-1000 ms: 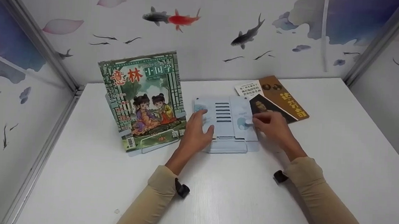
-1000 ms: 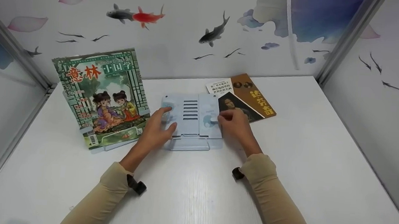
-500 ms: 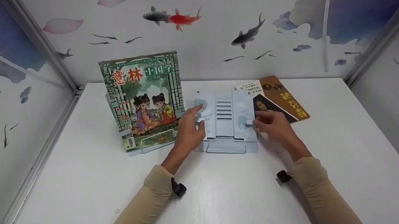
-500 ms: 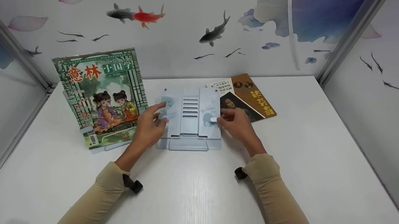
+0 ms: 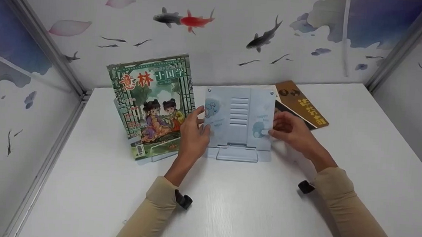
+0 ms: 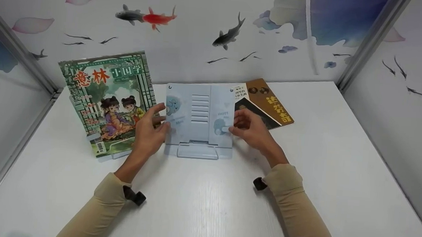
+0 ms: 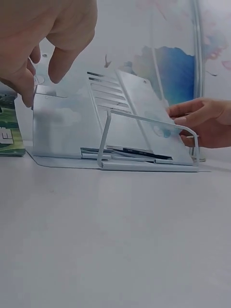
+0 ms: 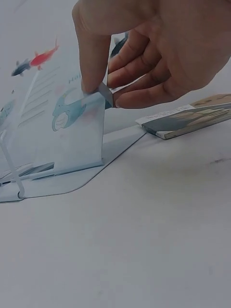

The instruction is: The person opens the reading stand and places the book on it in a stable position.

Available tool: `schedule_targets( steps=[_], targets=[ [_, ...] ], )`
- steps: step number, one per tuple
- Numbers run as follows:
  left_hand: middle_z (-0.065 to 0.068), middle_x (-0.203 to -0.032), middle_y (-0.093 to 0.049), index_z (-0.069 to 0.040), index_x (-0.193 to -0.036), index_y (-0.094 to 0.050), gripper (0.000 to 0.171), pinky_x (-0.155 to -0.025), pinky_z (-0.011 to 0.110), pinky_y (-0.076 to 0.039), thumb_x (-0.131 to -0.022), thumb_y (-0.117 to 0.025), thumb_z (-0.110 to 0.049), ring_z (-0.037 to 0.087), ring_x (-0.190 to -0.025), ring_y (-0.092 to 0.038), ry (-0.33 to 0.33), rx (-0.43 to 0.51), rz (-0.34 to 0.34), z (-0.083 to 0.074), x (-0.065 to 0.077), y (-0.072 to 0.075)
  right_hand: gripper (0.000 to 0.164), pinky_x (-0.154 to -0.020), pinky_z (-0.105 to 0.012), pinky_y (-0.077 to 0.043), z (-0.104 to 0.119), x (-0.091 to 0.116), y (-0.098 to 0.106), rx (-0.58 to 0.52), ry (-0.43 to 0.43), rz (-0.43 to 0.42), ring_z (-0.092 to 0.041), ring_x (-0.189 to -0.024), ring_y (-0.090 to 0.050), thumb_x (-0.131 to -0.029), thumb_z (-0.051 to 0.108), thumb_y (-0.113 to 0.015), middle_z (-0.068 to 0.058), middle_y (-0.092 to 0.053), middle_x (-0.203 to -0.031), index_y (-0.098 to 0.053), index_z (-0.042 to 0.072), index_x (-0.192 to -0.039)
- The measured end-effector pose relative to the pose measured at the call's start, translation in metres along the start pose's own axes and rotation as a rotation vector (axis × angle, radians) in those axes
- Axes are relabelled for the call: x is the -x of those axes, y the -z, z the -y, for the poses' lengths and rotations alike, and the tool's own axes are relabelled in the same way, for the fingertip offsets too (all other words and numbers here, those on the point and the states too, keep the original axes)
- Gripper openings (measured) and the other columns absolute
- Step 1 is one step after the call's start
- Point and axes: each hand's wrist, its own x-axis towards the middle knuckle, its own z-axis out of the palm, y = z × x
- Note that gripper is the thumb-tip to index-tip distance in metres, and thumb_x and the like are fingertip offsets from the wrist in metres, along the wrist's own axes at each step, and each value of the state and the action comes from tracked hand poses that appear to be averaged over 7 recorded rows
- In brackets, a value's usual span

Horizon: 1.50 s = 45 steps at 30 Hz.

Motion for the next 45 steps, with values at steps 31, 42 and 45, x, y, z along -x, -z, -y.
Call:
schedule_targets(
  steps=[31, 42, 45],
  targets=[
    [0.007, -0.131, -0.07, -0.012, -0.132, -0.067, 0.032, -0.114, 0.04, -0.057, -0.103, -0.071, -0.001, 0.021, -0.127, -0.071, -0.066, 0.266, -0.068, 0.02, -0.011, -0.001, 0.008, -0.082, -0.033, -0.064, 0.012, 0.026, 0.017, -0.053, 0.182, 0.356, -0.017, -0.091, -0.068, -0.096, 0.004, -0.081, 0.002, -0.076, -0.099, -0.081, 0.005, -0.104],
    [0.008, -0.146, -0.067, -0.014, -0.15, -0.06, 0.047, -0.12, 0.034, -0.051, -0.105, -0.072, -0.016, 0.023, -0.14, -0.064, -0.068, 0.346, -0.049, 0.017, -0.012, 0.0, 0.015, -0.093, -0.032, -0.066, 0.028, 0.034, -0.013, -0.055, 0.226, 0.317, -0.02, -0.103, -0.07, -0.094, 0.009, -0.084, -0.004, -0.076, -0.108, -0.082, 0.012, -0.109],
    [0.007, -0.152, -0.062, -0.017, -0.158, -0.052, 0.057, -0.124, 0.039, -0.047, -0.105, -0.073, -0.023, 0.023, -0.145, -0.06, -0.097, 0.411, -0.035, 0.014, -0.012, 0.002, 0.013, -0.087, -0.031, -0.066, 0.03, 0.035, -0.023, -0.047, 0.266, 0.288, -0.017, -0.095, -0.071, -0.094, 0.011, -0.084, -0.005, -0.076, -0.103, -0.082, 0.015, -0.106]
  ],
)
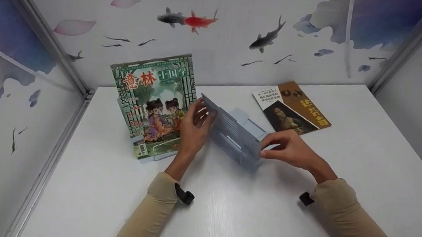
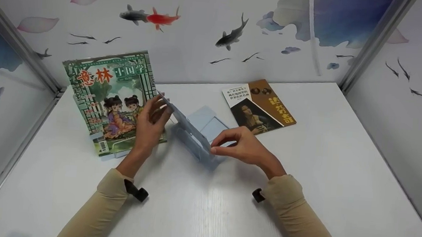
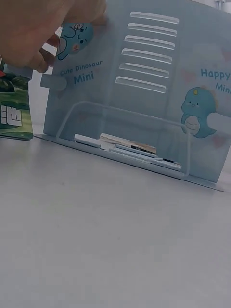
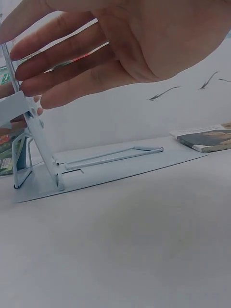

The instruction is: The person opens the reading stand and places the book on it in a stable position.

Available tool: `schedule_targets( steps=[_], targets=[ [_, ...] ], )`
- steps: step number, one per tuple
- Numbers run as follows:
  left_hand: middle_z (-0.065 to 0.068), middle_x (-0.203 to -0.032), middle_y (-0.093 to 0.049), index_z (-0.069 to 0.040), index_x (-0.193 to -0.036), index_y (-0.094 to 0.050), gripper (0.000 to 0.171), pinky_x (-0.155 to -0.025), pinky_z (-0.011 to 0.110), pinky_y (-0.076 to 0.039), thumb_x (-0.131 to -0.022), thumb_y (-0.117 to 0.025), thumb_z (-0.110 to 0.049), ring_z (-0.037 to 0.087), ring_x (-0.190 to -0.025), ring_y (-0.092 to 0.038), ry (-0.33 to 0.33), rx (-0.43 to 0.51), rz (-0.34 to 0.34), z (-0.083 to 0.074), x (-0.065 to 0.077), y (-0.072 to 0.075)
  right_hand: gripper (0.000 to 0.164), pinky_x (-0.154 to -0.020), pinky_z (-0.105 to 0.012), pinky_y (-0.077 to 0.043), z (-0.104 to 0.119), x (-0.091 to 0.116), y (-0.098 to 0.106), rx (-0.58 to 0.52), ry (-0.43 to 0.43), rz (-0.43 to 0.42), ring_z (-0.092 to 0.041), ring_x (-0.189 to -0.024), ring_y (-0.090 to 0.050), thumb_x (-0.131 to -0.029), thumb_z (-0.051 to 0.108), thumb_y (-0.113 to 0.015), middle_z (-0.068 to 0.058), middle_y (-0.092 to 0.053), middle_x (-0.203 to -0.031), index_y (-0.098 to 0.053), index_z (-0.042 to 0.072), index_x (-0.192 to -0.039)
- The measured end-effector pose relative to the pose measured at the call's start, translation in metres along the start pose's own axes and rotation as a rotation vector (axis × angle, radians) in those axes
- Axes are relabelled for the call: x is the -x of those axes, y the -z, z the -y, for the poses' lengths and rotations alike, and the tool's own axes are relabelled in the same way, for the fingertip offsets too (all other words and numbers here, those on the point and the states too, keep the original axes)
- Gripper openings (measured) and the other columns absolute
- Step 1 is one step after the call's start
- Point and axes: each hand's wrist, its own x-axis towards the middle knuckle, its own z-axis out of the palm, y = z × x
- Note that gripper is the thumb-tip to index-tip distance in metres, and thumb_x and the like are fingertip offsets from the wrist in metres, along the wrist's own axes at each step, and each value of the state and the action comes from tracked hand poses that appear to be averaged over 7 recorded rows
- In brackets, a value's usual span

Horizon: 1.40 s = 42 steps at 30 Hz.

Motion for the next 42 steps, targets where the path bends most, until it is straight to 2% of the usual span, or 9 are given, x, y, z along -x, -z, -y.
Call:
schedule_targets(
  steps=[5, 9, 16, 24, 27, 30, 35, 37, 42],
  targets=[
    [0.005, -0.16, -0.056, -0.018, -0.164, -0.044, 0.068, -0.128, 0.039, -0.043, -0.106, -0.07, -0.043, 0.024, -0.153, -0.053, -0.07, 0.083, 0.036, -0.009, -0.003, 0.005, 0.011, -0.076, -0.028, -0.066, 0.003, -0.003, -0.016, 0.041, 0.091, -0.01, -0.013, -0.091, -0.072, -0.095, 0.011, -0.084, -0.003, -0.079, -0.101, -0.083, 0.016, -0.105],
    [0.006, -0.166, -0.052, -0.016, -0.167, -0.04, 0.08, -0.128, 0.038, -0.043, -0.103, -0.069, -0.056, 0.026, -0.157, -0.047, -0.073, 0.155, 0.094, -0.014, -0.005, 0.01, 0.01, -0.076, -0.028, -0.066, 0.011, -0.004, -0.03, 0.053, 0.13, -0.002, -0.012, -0.092, -0.072, -0.096, 0.012, -0.084, -0.002, -0.079, -0.101, -0.083, 0.017, -0.104],
    [0.004, -0.17, -0.047, -0.016, -0.17, -0.035, 0.07, -0.132, 0.037, -0.036, -0.107, -0.066, -0.024, 0.026, -0.161, -0.042, -0.042, 0.204, 0.165, -0.014, -0.009, 0.013, 0.005, -0.074, -0.03, -0.067, 0.026, -0.004, -0.056, 0.138, 0.165, -0.053, -0.009, -0.083, -0.071, -0.093, 0.023, -0.088, 0.007, -0.08, -0.091, -0.083, 0.022, -0.095],
    [0.008, -0.169, -0.048, -0.011, -0.165, -0.042, 0.067, -0.132, 0.036, -0.035, -0.105, -0.07, -0.018, 0.021, -0.16, -0.042, -0.066, 0.218, 0.13, -0.019, -0.011, 0.019, 0.008, -0.071, -0.028, -0.066, 0.03, -0.005, -0.071, 0.16, 0.22, -0.093, -0.007, -0.078, -0.068, -0.094, 0.023, -0.087, 0.008, -0.079, -0.086, -0.081, 0.026, -0.091],
    [0.01, -0.167, -0.05, -0.008, -0.162, -0.046, 0.066, -0.131, 0.038, -0.037, -0.103, -0.073, -0.017, 0.023, -0.159, -0.044, -0.091, 0.194, 0.114, -0.023, -0.011, 0.02, 0.003, -0.073, -0.028, -0.065, 0.028, -0.008, -0.061, 0.184, 0.177, -0.09, -0.009, -0.081, -0.07, -0.098, 0.025, -0.082, 0.007, -0.08, -0.09, -0.083, 0.024, -0.095],
    [0.009, -0.164, -0.053, -0.006, -0.16, -0.048, 0.064, -0.129, 0.041, -0.041, -0.103, -0.075, -0.015, 0.027, -0.157, -0.047, -0.108, 0.167, 0.102, -0.026, -0.012, 0.021, 0.009, -0.081, -0.031, -0.065, 0.018, -0.012, -0.042, 0.262, 0.079, -0.108, -0.011, -0.091, -0.074, -0.103, 0.028, -0.076, 0.007, -0.081, -0.101, -0.083, 0.022, -0.106],
    [0.006, -0.162, -0.053, -0.005, -0.158, -0.049, 0.064, -0.126, 0.046, -0.045, -0.101, -0.077, -0.014, 0.032, -0.156, -0.046, -0.099, 0.146, 0.1, -0.033, -0.011, 0.022, 0.02, -0.098, -0.048, -0.064, -0.011, -0.013, -0.014, 0.423, -0.053, -0.1, -0.023, -0.109, -0.076, -0.101, 0.011, -0.076, -0.007, -0.081, -0.118, -0.078, 0.008, -0.121],
    [0.007, -0.163, -0.051, -0.006, -0.158, -0.049, 0.064, -0.125, 0.046, -0.046, -0.101, -0.078, -0.013, 0.032, -0.157, -0.046, -0.088, 0.152, 0.101, -0.035, -0.01, 0.023, 0.023, -0.101, -0.051, -0.063, -0.019, -0.012, -0.009, 0.472, -0.087, -0.074, -0.027, -0.111, -0.076, -0.099, 0.004, -0.077, -0.012, -0.08, -0.119, -0.078, 0.004, -0.122],
    [0.016, -0.164, -0.048, -0.005, -0.155, -0.05, 0.065, -0.124, 0.045, -0.048, -0.099, -0.08, -0.012, 0.027, -0.157, -0.046, -0.091, 0.164, 0.093, -0.04, -0.01, 0.025, 0.023, -0.098, -0.046, -0.063, -0.024, -0.012, -0.012, 0.561, -0.135, -0.011, -0.024, -0.109, -0.074, -0.096, 0.004, -0.079, -0.009, -0.079, -0.116, -0.08, 0.006, -0.119]
  ],
)
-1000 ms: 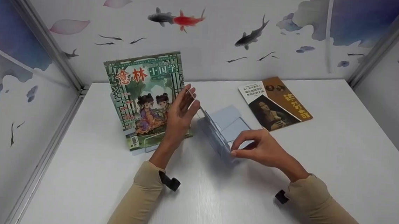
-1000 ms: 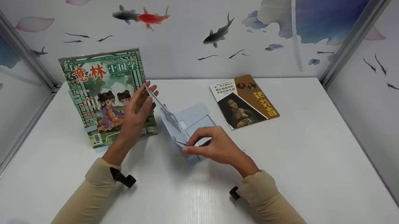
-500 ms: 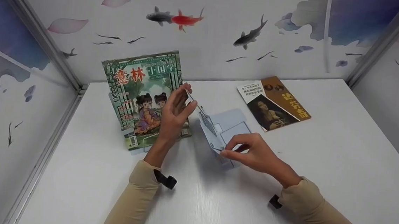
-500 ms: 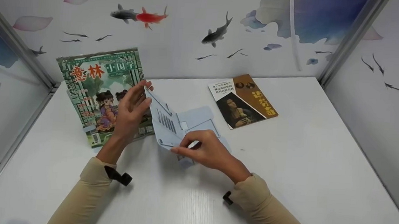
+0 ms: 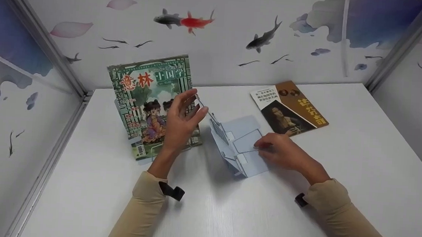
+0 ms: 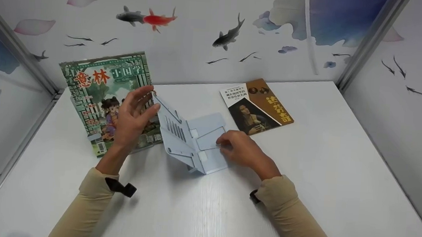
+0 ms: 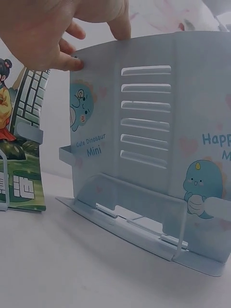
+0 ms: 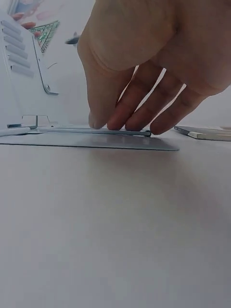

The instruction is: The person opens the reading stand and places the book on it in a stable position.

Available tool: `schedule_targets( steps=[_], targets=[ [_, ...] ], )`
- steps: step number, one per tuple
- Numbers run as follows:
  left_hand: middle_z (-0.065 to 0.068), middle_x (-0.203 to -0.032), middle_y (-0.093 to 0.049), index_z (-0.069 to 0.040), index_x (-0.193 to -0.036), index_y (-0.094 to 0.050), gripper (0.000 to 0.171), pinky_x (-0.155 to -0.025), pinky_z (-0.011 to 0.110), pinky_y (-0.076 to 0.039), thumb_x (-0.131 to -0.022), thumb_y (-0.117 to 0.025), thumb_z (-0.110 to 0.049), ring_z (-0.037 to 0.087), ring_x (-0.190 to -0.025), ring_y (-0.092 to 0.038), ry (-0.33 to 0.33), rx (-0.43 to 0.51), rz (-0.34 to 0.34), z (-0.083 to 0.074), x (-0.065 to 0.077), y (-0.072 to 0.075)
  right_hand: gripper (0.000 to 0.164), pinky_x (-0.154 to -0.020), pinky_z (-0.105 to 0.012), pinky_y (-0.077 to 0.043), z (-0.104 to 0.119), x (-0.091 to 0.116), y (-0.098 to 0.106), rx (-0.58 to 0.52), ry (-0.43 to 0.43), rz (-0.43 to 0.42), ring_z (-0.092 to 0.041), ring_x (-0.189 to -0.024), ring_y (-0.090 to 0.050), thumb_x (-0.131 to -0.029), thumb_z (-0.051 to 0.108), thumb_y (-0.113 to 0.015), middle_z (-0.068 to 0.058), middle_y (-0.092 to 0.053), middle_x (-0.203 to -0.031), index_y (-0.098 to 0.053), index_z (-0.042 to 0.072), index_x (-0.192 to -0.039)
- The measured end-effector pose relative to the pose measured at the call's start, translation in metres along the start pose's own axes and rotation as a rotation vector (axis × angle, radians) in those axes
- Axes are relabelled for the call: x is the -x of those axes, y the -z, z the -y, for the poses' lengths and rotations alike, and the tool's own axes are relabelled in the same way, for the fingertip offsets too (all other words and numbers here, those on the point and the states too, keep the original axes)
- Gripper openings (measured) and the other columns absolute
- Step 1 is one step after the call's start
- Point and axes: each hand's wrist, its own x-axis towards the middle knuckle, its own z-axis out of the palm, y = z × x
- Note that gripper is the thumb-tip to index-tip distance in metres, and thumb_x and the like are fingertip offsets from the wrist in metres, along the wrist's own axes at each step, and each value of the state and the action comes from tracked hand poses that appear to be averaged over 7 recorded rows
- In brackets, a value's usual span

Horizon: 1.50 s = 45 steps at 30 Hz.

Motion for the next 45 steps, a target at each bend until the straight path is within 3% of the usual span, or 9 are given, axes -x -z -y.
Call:
schedule_targets(
  steps=[9, 17, 27, 36, 41, 43, 45],
  targets=[
    [0.01, -0.159, -0.054, -0.005, -0.153, -0.053, 0.063, -0.115, 0.037, -0.055, -0.097, -0.082, -0.012, 0.03, -0.155, -0.05, 0.055, 0.033, -0.003, -0.001, 0.0, -0.001, 0.011, -0.081, -0.035, -0.057, 0.009, -0.001, -0.007, 0.057, -0.05, 0.073, -0.015, -0.088, -0.063, -0.099, 0.005, -0.076, -0.002, -0.075, -0.098, -0.079, 0.011, -0.108],
    [0.013, -0.159, -0.055, -0.005, -0.152, -0.054, 0.06, -0.115, 0.035, -0.056, -0.098, -0.08, -0.01, 0.036, -0.155, -0.049, 0.066, 0.041, -0.007, -0.001, 0.0, 0.0, 0.011, -0.083, -0.036, -0.058, 0.007, 0.001, -0.008, 0.105, 0.004, 0.079, -0.014, -0.089, -0.064, -0.102, 0.005, -0.072, -0.002, -0.073, -0.1, -0.075, 0.01, -0.112],
    [0.011, -0.158, -0.056, -0.007, -0.148, -0.059, 0.051, -0.113, 0.039, -0.058, -0.101, -0.078, -0.013, 0.022, -0.149, -0.056, 0.097, 0.056, -0.003, 0.001, 0.0, 0.0, 0.009, -0.091, -0.041, -0.06, 0.005, 0.004, -0.003, 0.066, 0.043, 0.096, -0.016, -0.098, -0.065, -0.105, 0.007, -0.07, -0.002, -0.072, -0.107, -0.074, 0.009, -0.112],
    [0.009, -0.152, -0.06, -0.007, -0.146, -0.062, 0.048, -0.112, 0.039, -0.058, -0.102, -0.077, -0.018, 0.023, -0.146, -0.059, 0.112, 0.082, -0.017, 0.005, 0.001, 0.001, 0.009, -0.091, -0.037, -0.061, 0.002, 0.005, 0.003, -0.06, 0.035, 0.094, -0.016, -0.1, -0.067, -0.106, 0.009, -0.069, -0.001, -0.073, -0.108, -0.071, 0.012, -0.114],
    [0.012, -0.158, -0.056, -0.006, -0.15, -0.058, 0.049, -0.111, 0.044, -0.059, -0.104, -0.074, -0.011, 0.03, -0.15, -0.055, 0.089, 0.135, 0.072, 0.006, 0.003, -0.003, 0.01, -0.091, -0.034, -0.061, 0.003, 0.005, 0.003, -0.077, 0.028, 0.07, -0.015, -0.1, -0.069, -0.105, 0.01, -0.071, 0.002, -0.075, -0.108, -0.074, 0.014, -0.113],
    [0.013, -0.162, -0.052, -0.007, -0.153, -0.056, 0.052, -0.111, 0.046, -0.058, -0.104, -0.073, -0.009, 0.033, -0.152, -0.053, 0.056, 0.091, 0.138, 0.006, 0.003, -0.008, 0.011, -0.091, -0.034, -0.062, 0.004, 0.005, 0.003, -0.09, 0.028, 0.058, -0.015, -0.1, -0.069, -0.105, 0.009, -0.071, 0.002, -0.075, -0.109, -0.074, 0.014, -0.114],
    [0.011, -0.167, -0.047, -0.011, -0.154, -0.058, 0.053, -0.112, 0.045, -0.058, -0.104, -0.074, -0.012, 0.033, -0.154, -0.051, 0.007, -0.026, 0.193, 0.005, 0.004, -0.013, 0.011, -0.092, -0.035, -0.062, 0.005, 0.003, 0.002, -0.107, 0.032, 0.053, -0.016, -0.101, -0.069, -0.105, 0.009, -0.071, 0.001, -0.075, -0.11, -0.074, 0.013, -0.115]
  ],
)
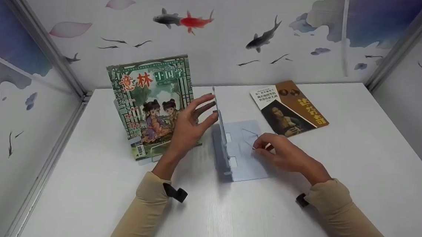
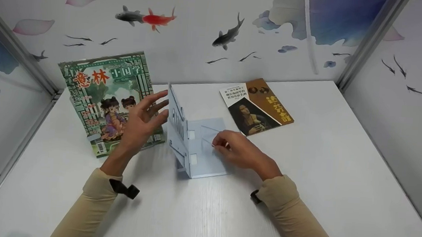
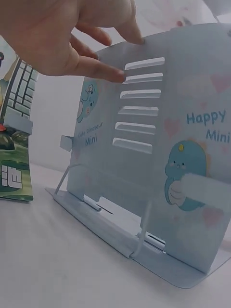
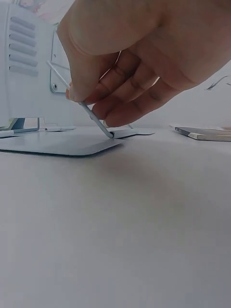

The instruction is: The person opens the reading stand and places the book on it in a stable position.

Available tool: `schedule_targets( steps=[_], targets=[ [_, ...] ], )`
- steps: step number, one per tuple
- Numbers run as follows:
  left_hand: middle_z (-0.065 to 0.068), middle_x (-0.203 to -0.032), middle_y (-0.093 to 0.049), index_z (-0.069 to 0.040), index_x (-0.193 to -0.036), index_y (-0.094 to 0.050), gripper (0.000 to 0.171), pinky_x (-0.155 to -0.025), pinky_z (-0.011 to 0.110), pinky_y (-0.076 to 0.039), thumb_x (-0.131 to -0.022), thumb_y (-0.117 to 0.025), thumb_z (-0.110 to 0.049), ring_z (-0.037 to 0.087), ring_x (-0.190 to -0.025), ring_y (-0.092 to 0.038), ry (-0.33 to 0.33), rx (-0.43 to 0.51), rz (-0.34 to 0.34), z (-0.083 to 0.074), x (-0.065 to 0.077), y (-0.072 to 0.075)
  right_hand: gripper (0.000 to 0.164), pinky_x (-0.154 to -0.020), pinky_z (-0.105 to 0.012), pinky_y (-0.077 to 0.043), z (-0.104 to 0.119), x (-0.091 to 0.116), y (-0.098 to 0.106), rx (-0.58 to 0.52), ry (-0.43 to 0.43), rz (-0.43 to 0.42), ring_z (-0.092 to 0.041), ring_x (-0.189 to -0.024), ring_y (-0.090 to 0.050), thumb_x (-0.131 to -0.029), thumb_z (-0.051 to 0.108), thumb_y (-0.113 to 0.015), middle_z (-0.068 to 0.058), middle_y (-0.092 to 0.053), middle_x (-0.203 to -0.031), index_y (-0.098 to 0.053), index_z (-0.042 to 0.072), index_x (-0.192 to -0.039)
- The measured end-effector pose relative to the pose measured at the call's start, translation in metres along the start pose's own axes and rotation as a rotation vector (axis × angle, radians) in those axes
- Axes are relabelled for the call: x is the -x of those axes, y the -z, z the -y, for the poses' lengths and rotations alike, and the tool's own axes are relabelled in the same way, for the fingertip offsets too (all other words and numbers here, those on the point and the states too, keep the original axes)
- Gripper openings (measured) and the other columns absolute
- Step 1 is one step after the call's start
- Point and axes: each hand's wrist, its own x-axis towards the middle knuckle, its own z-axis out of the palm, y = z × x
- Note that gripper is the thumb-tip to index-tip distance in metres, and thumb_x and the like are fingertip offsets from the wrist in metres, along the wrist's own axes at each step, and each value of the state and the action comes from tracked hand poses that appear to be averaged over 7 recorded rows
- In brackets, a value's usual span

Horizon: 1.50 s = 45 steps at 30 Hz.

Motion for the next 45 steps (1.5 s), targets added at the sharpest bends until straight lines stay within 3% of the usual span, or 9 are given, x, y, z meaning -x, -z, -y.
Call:
schedule_targets(
  steps=[6, 10, 15, 23, 30, 36, 41, 45],
  targets=[
    [0.004, -0.175, -0.038, -0.028, -0.144, -0.07, 0.04, -0.124, 0.046, -0.047, -0.105, -0.074, -0.024, 0.019, -0.161, -0.041, -0.156, -0.449, 0.073, -0.008, -0.007, -0.014, 0.012, -0.091, -0.036, -0.063, 0.0, -0.003, -0.002, -0.029, 0.027, -0.007, -0.015, -0.101, -0.07, -0.105, 0.009, -0.071, 0.0, -0.076, -0.111, -0.075, 0.011, -0.115],
    [0.001, -0.177, -0.036, -0.029, -0.141, -0.071, 0.042, -0.13, 0.044, -0.04, -0.109, -0.06, -0.005, 0.018, -0.164, -0.034, -0.27, -0.635, 0.144, -0.013, -0.011, -0.02, 0.011, -0.091, -0.037, -0.063, 0.0, -0.005, -0.003, -0.033, 0.04, -0.004, -0.015, -0.1, -0.071, -0.105, 0.01, -0.072, 0.0, -0.076, -0.109, -0.075, 0.013, -0.114],
    [-0.003, -0.173, -0.042, -0.025, -0.14, -0.069, 0.067, -0.13, 0.036, -0.039, -0.099, -0.041, 0.019, 0.02, -0.164, -0.036, -0.356, -0.796, 0.217, -0.016, -0.016, -0.029, 0.01, -0.091, -0.037, -0.064, -0.001, -0.007, -0.003, -0.049, 0.055, 0.019, -0.016, -0.102, -0.073, -0.105, 0.011, -0.071, 0.0, -0.077, -0.109, -0.076, 0.013, -0.114],
    [-0.002, -0.162, -0.057, -0.019, -0.14, -0.066, 0.08, -0.128, 0.033, -0.041, -0.084, -0.035, 0.03, 0.015, -0.16, -0.043, -0.396, -0.804, 0.292, -0.007, -0.025, -0.044, 0.012, -0.094, -0.041, -0.065, -0.002, -0.006, -0.003, -0.044, 0.053, 0.033, -0.018, -0.104, -0.074, -0.104, 0.006, -0.07, -0.001, -0.079, -0.11, -0.074, 0.014, -0.113],
    [0.001, -0.156, -0.058, -0.018, -0.137, -0.066, 0.086, -0.129, 0.031, -0.038, -0.075, -0.032, 0.031, 0.013, -0.161, -0.039, -0.4, -0.752, 0.329, -0.002, -0.032, -0.055, 0.021, -0.096, -0.042, -0.064, -0.005, -0.004, -0.001, -0.079, 0.041, 0.04, -0.017, -0.105, -0.073, -0.105, 0.01, -0.069, -0.002, -0.079, -0.117, -0.075, 0.014, -0.125],
    [0.0, -0.16, -0.054, -0.02, -0.139, -0.066, 0.078, -0.128, 0.035, -0.042, -0.078, -0.037, 0.02, 0.014, -0.161, -0.039, -0.361, -0.74, 0.384, 0.002, -0.035, -0.067, 0.025, -0.089, -0.031, -0.062, -0.007, -0.001, 0.0, -0.116, 0.048, 0.031, -0.014, -0.1, -0.07, -0.104, 0.008, -0.071, -0.006, -0.08, -0.12, -0.075, 0.011, -0.128],
    [0.0, -0.163, -0.052, -0.02, -0.141, -0.065, 0.071, -0.13, 0.038, -0.04, -0.084, -0.039, 0.013, 0.016, -0.161, -0.039, -0.346, -0.744, 0.407, 0.004, -0.037, -0.075, 0.031, -0.099, -0.034, -0.059, -0.01, 0.003, 0.004, -0.123, 0.035, 0.042, -0.014, -0.107, -0.069, -0.104, 0.012, -0.072, -0.004, -0.079, -0.129, -0.073, 0.013, -0.135],
    [0.0, -0.165, -0.051, -0.02, -0.144, -0.064, 0.067, -0.132, 0.038, -0.036, -0.089, -0.041, 0.011, 0.016, -0.162, -0.038, -0.353, -0.736, 0.413, 0.005, -0.038, -0.076, 0.03, -0.094, -0.033, -0.06, -0.011, 0.005, 0.01, -0.123, 0.007, 0.034, -0.017, -0.102, -0.068, -0.104, 0.01, -0.071, -0.007, -0.079, -0.127, -0.073, 0.01, -0.134]
  ],
)
